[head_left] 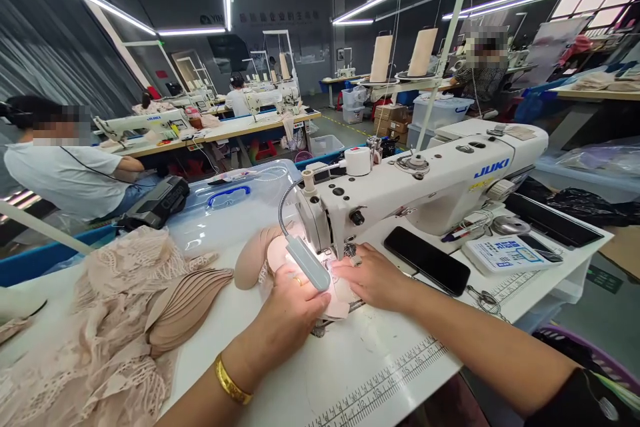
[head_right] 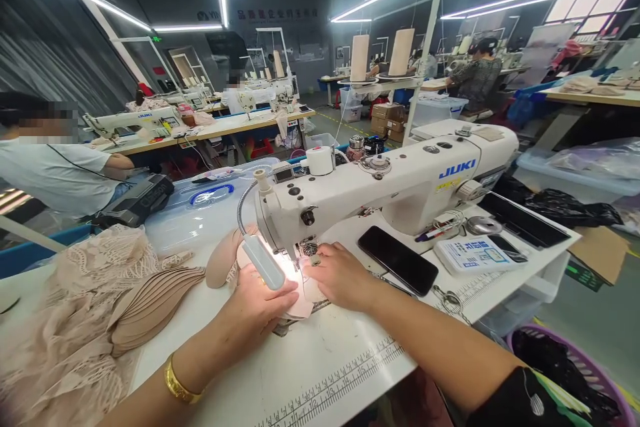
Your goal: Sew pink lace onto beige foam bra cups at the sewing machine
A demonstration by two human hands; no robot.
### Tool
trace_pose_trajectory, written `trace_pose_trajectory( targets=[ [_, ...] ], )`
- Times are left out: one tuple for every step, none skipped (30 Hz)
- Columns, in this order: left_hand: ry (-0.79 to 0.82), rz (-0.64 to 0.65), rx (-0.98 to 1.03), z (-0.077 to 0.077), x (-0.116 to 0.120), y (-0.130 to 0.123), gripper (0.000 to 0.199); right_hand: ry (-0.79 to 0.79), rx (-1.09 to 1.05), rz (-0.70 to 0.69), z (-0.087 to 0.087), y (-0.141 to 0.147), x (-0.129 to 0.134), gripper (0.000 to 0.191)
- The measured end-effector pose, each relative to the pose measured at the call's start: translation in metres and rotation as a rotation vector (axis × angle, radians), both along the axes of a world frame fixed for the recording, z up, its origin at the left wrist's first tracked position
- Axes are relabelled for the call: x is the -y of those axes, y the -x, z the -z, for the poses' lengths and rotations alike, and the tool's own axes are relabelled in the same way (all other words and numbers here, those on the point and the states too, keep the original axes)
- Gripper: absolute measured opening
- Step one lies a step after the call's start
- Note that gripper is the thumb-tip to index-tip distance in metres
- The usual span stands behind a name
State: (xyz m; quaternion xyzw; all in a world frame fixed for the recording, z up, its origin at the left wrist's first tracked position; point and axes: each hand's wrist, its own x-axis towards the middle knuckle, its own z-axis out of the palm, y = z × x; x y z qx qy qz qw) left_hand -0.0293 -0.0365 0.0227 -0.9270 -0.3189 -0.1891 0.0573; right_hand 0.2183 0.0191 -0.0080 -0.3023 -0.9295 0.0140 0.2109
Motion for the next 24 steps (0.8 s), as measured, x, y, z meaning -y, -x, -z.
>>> trace_pose_trajectory(
  targets=[
    [-0.007,0.001,0.002,0.0,-0.001,0.0,0.032,0.008,-0.003,0.005,0.0,0.0,0.0,0.035],
    [-0.014,-0.002,0.003,0.0,-0.001,0.0,0.03,0.017,-0.003,0.011,-0.001,0.001,0.0,0.037],
    [-0.018,-0.009,0.003,0.0,-0.002,0.001,0.03,0.025,-0.001,0.016,-0.001,0.001,0.0,0.04],
    [-0.023,-0.017,0.004,0.0,-0.003,0.001,0.029,0.034,0.002,0.022,-0.002,0.001,0.0,0.042],
    [-0.029,-0.027,0.003,-0.001,-0.003,0.001,0.029,0.042,0.007,0.027,-0.003,0.002,0.0,0.045],
    [-0.032,-0.035,-0.002,-0.002,-0.003,0.002,0.029,0.049,0.013,0.032,-0.003,0.002,0.0,0.047],
    [-0.035,-0.041,-0.009,-0.002,-0.004,0.002,0.029,0.056,0.019,0.037,-0.004,0.003,0.001,0.048],
    [-0.037,-0.044,-0.021,-0.003,-0.004,0.001,0.03,0.062,0.027,0.041,-0.005,0.003,0.001,0.049],
    [-0.042,-0.042,-0.03,-0.004,-0.004,0.001,0.03,0.068,0.035,0.046,-0.005,0.003,0.0,0.05],
    [-0.05,-0.041,-0.033,-0.004,-0.004,0.0,0.031,0.073,0.044,0.051,-0.005,0.004,0.0,0.051],
    [-0.058,-0.042,-0.028,-0.003,-0.005,0.0,0.032,0.078,0.051,0.054,-0.006,0.004,0.0,0.052],
    [-0.069,-0.042,-0.014,-0.002,-0.005,0.0,0.032,0.081,0.056,0.057,-0.006,0.004,0.0,0.052],
    [-0.082,-0.042,0.006,0.0,-0.006,-0.001,0.032,0.081,0.057,0.059,-0.006,0.004,0.0,0.053],
    [-0.091,-0.042,0.024,0.002,-0.007,-0.001,0.031,0.079,0.054,0.059,-0.006,0.004,0.0,0.053],
    [-0.099,-0.043,0.038,0.004,-0.008,-0.001,0.031,0.074,0.047,0.058,-0.006,0.004,0.0,0.054],
    [-0.106,-0.044,0.045,0.006,-0.009,-0.001,0.031,0.067,0.037,0.054,-0.005,0.004,0.0,0.053],
    [-0.11,-0.045,0.046,0.008,-0.009,-0.001,0.031,0.06,0.024,0.049,-0.005,0.003,0.0,0.052],
    [-0.11,-0.05,0.043,0.009,-0.009,-0.001,0.031,0.05,0.006,0.039,-0.004,0.002,0.001,0.05],
    [-0.104,-0.057,0.035,0.009,-0.008,-0.001,0.03,0.04,-0.017,0.027,-0.004,0.001,0.001,0.048],
    [-0.097,-0.063,0.027,0.008,-0.008,-0.001,0.03,0.029,-0.043,0.014,-0.004,0.0,0.001,0.045],
    [-0.092,-0.069,0.023,0.007,-0.007,-0.001,0.029,0.018,-0.071,0.003,-0.004,-0.001,0.001,0.041],
    [-0.088,-0.071,0.019,0.005,-0.006,-0.001,0.03,0.004,-0.103,-0.007,-0.004,-0.002,0.001,0.037],
    [-0.085,-0.07,0.013,0.003,-0.005,-0.002,0.031,-0.013,-0.138,-0.017,-0.004,-0.003,0.001,0.032],
    [-0.089,-0.065,0.013,0.001,-0.005,-0.002,0.032,-0.029,-0.177,-0.024,-0.004,-0.003,0.001,0.028]
  ],
)
